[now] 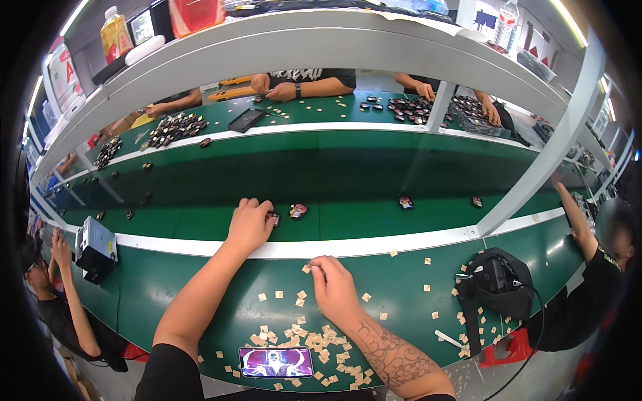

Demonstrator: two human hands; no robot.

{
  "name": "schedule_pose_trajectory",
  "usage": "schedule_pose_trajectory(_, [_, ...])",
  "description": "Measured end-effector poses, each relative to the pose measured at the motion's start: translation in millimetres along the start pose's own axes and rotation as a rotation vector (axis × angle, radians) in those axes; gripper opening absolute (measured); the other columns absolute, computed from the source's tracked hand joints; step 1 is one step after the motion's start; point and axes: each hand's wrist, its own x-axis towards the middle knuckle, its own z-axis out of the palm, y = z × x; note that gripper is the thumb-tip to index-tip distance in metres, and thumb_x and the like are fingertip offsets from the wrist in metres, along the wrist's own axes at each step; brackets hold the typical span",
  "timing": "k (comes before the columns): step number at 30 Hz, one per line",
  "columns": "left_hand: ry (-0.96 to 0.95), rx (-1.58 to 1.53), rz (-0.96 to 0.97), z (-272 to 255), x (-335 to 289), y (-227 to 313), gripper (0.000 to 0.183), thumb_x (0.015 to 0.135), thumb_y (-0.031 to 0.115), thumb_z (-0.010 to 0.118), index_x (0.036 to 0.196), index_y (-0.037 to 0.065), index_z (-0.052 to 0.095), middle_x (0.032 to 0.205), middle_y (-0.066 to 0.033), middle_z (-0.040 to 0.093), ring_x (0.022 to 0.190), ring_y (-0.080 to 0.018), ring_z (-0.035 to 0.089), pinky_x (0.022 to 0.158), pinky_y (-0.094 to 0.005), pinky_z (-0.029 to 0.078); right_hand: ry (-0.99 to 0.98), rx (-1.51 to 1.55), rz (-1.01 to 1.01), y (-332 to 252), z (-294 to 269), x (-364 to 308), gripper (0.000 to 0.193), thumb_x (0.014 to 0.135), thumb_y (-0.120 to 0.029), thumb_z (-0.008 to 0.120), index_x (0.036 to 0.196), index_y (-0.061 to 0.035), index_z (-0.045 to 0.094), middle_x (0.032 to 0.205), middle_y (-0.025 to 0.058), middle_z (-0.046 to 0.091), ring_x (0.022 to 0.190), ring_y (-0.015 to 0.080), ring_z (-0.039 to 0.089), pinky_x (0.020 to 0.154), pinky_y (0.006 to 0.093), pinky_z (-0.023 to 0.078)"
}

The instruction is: Assembling small electronic or mechanical components on a factory production line.

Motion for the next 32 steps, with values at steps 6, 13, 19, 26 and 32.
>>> schedule_pose_trajectory(6, [0.0, -0.355, 0.212, 13.1, 26.4, 24.1, 0.059, 0.088, 0.019, 0.083, 0.143, 0.014, 0.061, 0.126, -0.0203, 0.06, 0.121, -0.0425, 0.06, 0.101, -0.0514, 0.051, -0.054, -0.022, -0.097, -7.2, 1.6, 5.2, 0.011, 0.103, -0.006, 0.065, 0.11, 0.0008, 0.068, 0.099, 0.0179, 0.072, 0.082, 0.036, 0.072, 0.073, 0.0392, 0.057])
schedule_pose_trajectory(13, [-0.076, -0.412, 0.369, 13.1, 28.6, 49.9, 0.057, 0.088, 0.01, 0.081, 0.142, 0.008, 0.06, 0.118, -0.0177, 0.06, 0.116, -0.0405, 0.06, 0.101, -0.0485, 0.052, -0.056, -0.049, -0.059, -3.7, -8.5, 5.7, 0.008, 0.1, -0.008, 0.073, 0.1, -0.0012, 0.07, 0.081, 0.0089, 0.068, 0.06, 0.0185, 0.061, 0.058, 0.0311, 0.049])
schedule_pose_trajectory(19, [-0.126, -0.446, 0.546, -15.1, -77.3, 49.9, 0.037, 0.083, 0.024, 0.085, 0.116, 0.011, 0.073, 0.115, -0.0092, 0.061, 0.117, -0.0309, 0.058, 0.102, -0.0468, 0.042, -0.057, -0.018, -0.099, -1.1, -7.5, 7.0, 0.009, 0.102, 0.0, 0.065, 0.11, 0.0011, 0.07, 0.093, 0.0108, 0.066, 0.07, 0.0182, 0.062, 0.063, 0.0299, 0.05])
schedule_pose_trajectory(26, [-0.247, -0.498, 0.443, -36.4, -123.8, 22.1, 0.061, 0.084, 0.032, 0.089, 0.138, 0.016, 0.066, 0.121, -0.0079, 0.057, 0.116, -0.0282, 0.055, 0.104, -0.0457, 0.04, -0.378, 0.067, -0.109, -15.5, 2.0, 0.5, 0.017, 0.101, 0.002, 0.065, 0.115, -0.0024, 0.074, 0.096, 0.0085, 0.064, 0.082, 0.0203, 0.063, 0.071, 0.0322, 0.051])
schedule_pose_trajectory(32, [-0.264, -0.543, 0.451, -27.2, -125.5, 15.6, 0.05, 0.084, 0.028, 0.089, 0.129, 0.016, 0.07, 0.112, -0.0049, 0.056, 0.112, -0.0262, 0.055, 0.102, -0.0431, 0.041, -0.591, -0.092, -0.062, -21.5, 0.3, 2.4, 0.017, 0.1, -0.001, 0.067, 0.115, -0.0043, 0.075, 0.102, 0.0083, 0.06, 0.085, 0.0205, 0.063, 0.072, 0.0334, 0.052])
